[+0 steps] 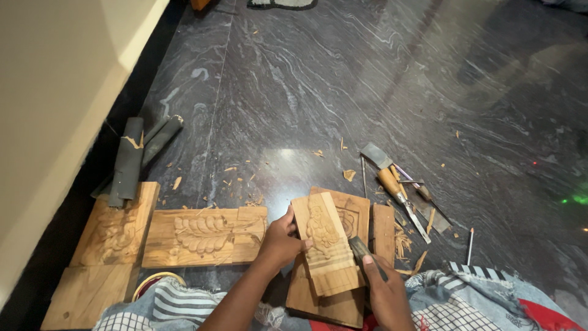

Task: The person carves a wooden block using a chisel, shaping a detailed relief design. They hold the wood steady with one hand and use the chisel with the other to remove shavings and refine the pattern.

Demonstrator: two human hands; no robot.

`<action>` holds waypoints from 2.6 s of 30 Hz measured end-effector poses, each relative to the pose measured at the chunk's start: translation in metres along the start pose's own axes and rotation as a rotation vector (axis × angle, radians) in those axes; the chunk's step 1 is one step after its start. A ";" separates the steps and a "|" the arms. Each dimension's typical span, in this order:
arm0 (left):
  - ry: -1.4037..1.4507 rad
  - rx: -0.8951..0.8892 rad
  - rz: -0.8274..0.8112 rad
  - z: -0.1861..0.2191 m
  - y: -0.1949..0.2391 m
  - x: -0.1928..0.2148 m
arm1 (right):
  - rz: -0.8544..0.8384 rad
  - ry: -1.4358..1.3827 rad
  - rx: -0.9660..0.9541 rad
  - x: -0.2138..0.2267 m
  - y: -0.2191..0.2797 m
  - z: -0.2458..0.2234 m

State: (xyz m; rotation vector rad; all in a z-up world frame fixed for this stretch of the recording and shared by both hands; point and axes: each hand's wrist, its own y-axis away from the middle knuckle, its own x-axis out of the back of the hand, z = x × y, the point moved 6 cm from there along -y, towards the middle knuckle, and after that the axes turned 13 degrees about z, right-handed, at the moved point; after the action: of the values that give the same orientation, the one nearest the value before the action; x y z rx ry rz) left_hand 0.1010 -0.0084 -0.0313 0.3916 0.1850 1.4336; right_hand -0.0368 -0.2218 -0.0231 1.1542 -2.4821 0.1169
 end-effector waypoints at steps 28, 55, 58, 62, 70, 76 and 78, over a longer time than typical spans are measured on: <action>0.037 0.027 -0.019 -0.004 -0.002 0.000 | -0.002 0.057 -0.049 0.001 0.004 -0.009; 0.007 -0.024 0.008 -0.012 -0.005 0.002 | -0.184 0.537 0.898 -0.033 0.044 -0.095; -0.039 -0.036 0.045 -0.015 -0.007 0.004 | -0.150 0.583 0.968 -0.045 0.050 -0.102; -0.081 -0.010 0.050 -0.015 -0.007 0.003 | -0.220 0.635 1.036 -0.049 0.051 -0.105; -0.059 0.067 0.045 -0.024 -0.015 0.004 | -0.251 0.481 1.021 -0.045 0.055 -0.116; 0.047 0.066 0.015 -0.041 -0.021 0.001 | -0.062 0.417 0.610 -0.020 0.026 -0.095; 0.095 0.067 0.001 -0.041 -0.023 -0.002 | 0.045 0.315 0.561 -0.003 0.008 -0.088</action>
State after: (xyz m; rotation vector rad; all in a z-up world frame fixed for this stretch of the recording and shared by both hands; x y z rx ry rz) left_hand 0.1072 -0.0064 -0.0777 0.3789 0.3101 1.4506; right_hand -0.0126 -0.1933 0.0575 1.1674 -2.2462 0.9803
